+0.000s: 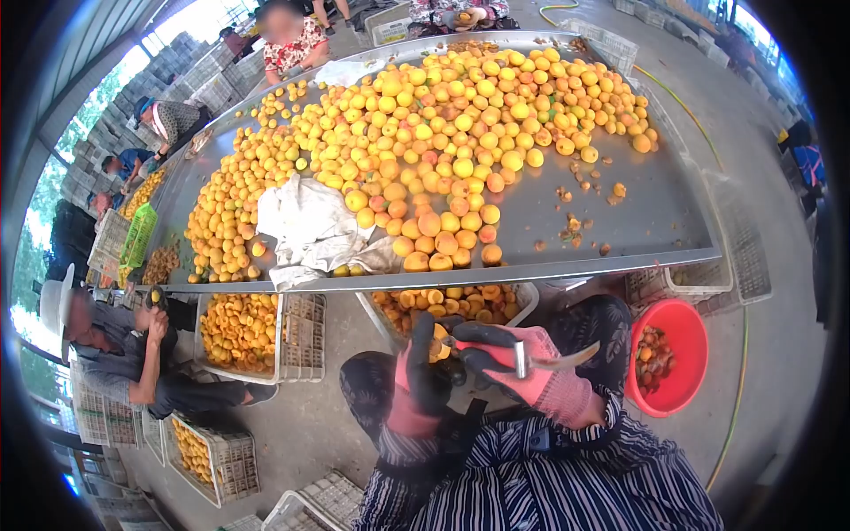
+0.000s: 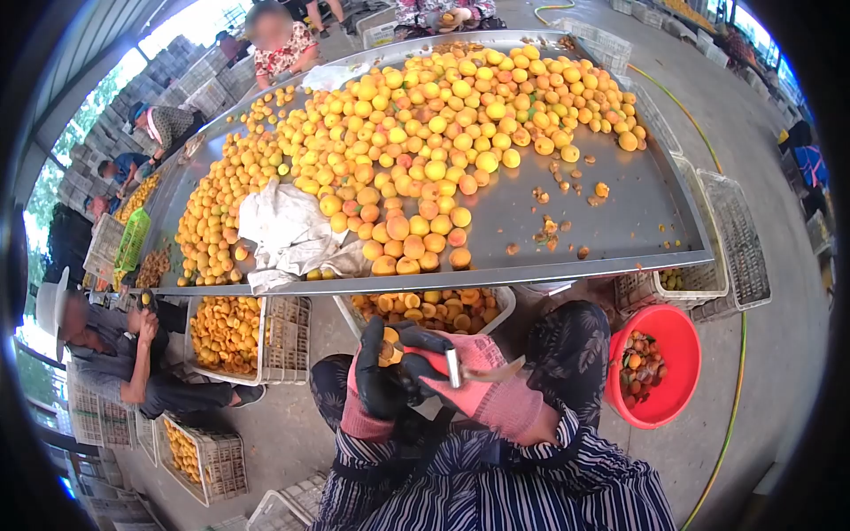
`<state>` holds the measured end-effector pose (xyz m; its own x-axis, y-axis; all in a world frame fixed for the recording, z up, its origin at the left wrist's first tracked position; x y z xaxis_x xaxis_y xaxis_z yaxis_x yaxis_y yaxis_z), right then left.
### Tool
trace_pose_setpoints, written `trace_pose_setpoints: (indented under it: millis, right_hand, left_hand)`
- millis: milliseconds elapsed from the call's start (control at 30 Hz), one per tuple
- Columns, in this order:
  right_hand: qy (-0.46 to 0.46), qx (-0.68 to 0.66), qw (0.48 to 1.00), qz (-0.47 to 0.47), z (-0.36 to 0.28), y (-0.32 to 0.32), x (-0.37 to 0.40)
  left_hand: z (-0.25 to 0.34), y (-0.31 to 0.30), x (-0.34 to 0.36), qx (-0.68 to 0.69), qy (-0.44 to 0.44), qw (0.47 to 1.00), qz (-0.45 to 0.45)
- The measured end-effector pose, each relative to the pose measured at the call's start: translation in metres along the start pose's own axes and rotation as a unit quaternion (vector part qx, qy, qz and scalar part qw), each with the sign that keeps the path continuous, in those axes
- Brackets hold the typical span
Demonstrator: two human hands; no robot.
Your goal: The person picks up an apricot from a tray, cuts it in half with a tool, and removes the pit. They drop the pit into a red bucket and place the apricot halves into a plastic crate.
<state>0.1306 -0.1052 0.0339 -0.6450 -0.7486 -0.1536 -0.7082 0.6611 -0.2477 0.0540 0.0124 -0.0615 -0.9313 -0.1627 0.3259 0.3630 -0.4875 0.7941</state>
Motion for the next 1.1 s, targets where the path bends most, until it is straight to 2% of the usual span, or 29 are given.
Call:
trace_pose_setpoints:
  millis: [33,67,100,167,200,233,267,300,367,400,433,500,533,567,633,667,700,733,767,800,833,867,900,967,1000,1067,1100]
  right_hand:
    - [0.001,0.000,1.000,0.000,0.000,0.000,-0.001]
    - [-0.010,0.010,1.000,-0.020,-0.001,0.001,-0.001]
    - [-0.021,0.020,0.999,-0.038,-0.002,0.003,-0.001]
    - [-0.013,-0.023,0.998,-0.048,0.001,-0.004,-0.005]
    - [0.012,0.009,0.996,-0.087,0.004,-0.006,-0.009]
    - [0.037,0.040,0.990,-0.127,0.007,-0.006,-0.011]
    - [-0.015,-0.020,0.996,-0.081,0.009,-0.004,-0.006]
    - [-0.014,-0.022,0.997,-0.078,0.009,-0.004,-0.006]
    - [-0.008,-0.062,0.997,-0.047,0.007,-0.007,-0.008]
    - [-0.012,0.011,0.998,-0.059,0.013,-0.009,-0.011]
    - [-0.013,0.010,0.998,-0.059,0.028,-0.005,-0.009]
    - [-0.008,0.125,0.992,-0.008,0.063,-0.002,-0.001]
    - [-0.048,0.010,0.999,-0.020,0.053,-0.013,-0.003]
    - [0.152,-0.188,0.967,-0.075,0.067,-0.019,-0.003]
    - [0.228,-0.345,0.907,-0.079,0.062,-0.025,-0.004]
    - [0.228,-0.345,0.907,-0.081,0.063,-0.023,-0.004]
    - [0.151,-0.263,0.950,-0.069,0.059,-0.025,-0.006]
    - [0.072,-0.175,0.981,-0.053,0.056,-0.029,-0.008]
    - [0.073,-0.175,0.981,-0.049,0.061,-0.033,-0.007]
    - [0.121,-0.215,0.967,-0.060,0.071,-0.035,-0.006]
    - [0.169,-0.254,0.950,-0.073,0.078,-0.036,-0.006]
    - [0.165,-0.356,0.917,-0.076,0.069,-0.040,-0.008]
    - [0.165,-0.357,0.916,-0.077,0.071,-0.040,-0.008]
    - [0.190,-0.387,0.899,-0.081,0.079,-0.038,-0.006]
    - [0.203,-0.402,0.889,-0.079,0.082,-0.038,-0.005]
    - [0.199,-0.399,0.893,-0.067,0.083,-0.042,-0.006]
    - [0.200,-0.395,0.895,-0.057,0.084,-0.044,-0.007]
  left_hand:
    - [0.005,0.010,0.004,-0.109,0.059,0.985,0.117]
    - [0.013,0.014,0.010,-0.215,0.116,0.942,0.230]
    - [0.016,0.014,0.012,-0.216,0.114,0.942,0.229]
    - [0.017,0.012,0.012,-0.239,0.042,0.949,0.202]
    - [0.014,0.010,0.010,-0.240,0.040,0.949,0.201]
    - [0.015,0.009,0.008,-0.318,0.093,0.924,0.191]
    - [0.017,0.012,0.006,-0.393,0.145,0.890,0.178]
    - [0.017,0.016,0.004,-0.395,0.143,0.890,0.176]
    - [0.017,0.017,0.000,-0.263,0.132,0.926,0.235]
    - [0.016,0.017,-0.001,-0.228,0.130,0.933,0.246]
    - [0.017,0.018,0.000,-0.229,0.131,0.933,0.246]
    - [0.024,0.031,0.001,-0.412,0.188,0.869,0.201]
    - [0.011,-0.003,-0.012,-0.476,0.302,0.809,0.166]
    - [0.012,-0.009,-0.013,-0.477,0.301,0.809,0.165]
    - [0.018,0.002,-0.011,-0.519,0.269,0.809,0.062]
    - [0.018,0.007,-0.009,-0.436,0.186,0.876,0.093]
    - [0.014,0.005,-0.013,-0.438,0.185,0.875,0.092]
    - [0.011,0.006,-0.019,-0.479,0.251,0.835,0.103]
    - [0.010,0.008,-0.021,-0.517,0.315,0.788,0.113]
    - [0.016,0.021,-0.018,-0.518,0.313,0.788,0.109]
    - [0.019,0.030,-0.018,-0.426,0.166,0.881,0.124]
    - [0.012,0.033,-0.016,-0.317,0.013,0.938,0.137]
    - [0.012,0.032,-0.017,-0.317,0.014,0.938,0.139]
    - [0.008,0.035,-0.021,-0.194,-0.013,0.975,0.109]
    - [0.008,0.041,-0.022,-0.196,-0.015,0.975,0.108]
    - [0.004,0.059,-0.024,-0.096,-0.096,0.987,0.084]
    - [0.003,0.053,-0.027,-0.098,-0.099,0.987,0.084]
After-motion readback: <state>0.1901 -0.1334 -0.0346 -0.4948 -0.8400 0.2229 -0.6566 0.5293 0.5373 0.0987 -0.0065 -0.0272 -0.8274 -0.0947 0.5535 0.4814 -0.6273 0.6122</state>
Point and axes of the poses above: each hand's wrist, its own x-axis away from the middle knuckle, its own y-axis out of the palm, z = x × y, the point moved 5 cm from there along -x, towards the middle knuckle, and after that the axes turned 4 degrees about z, right-handed, at the moved point
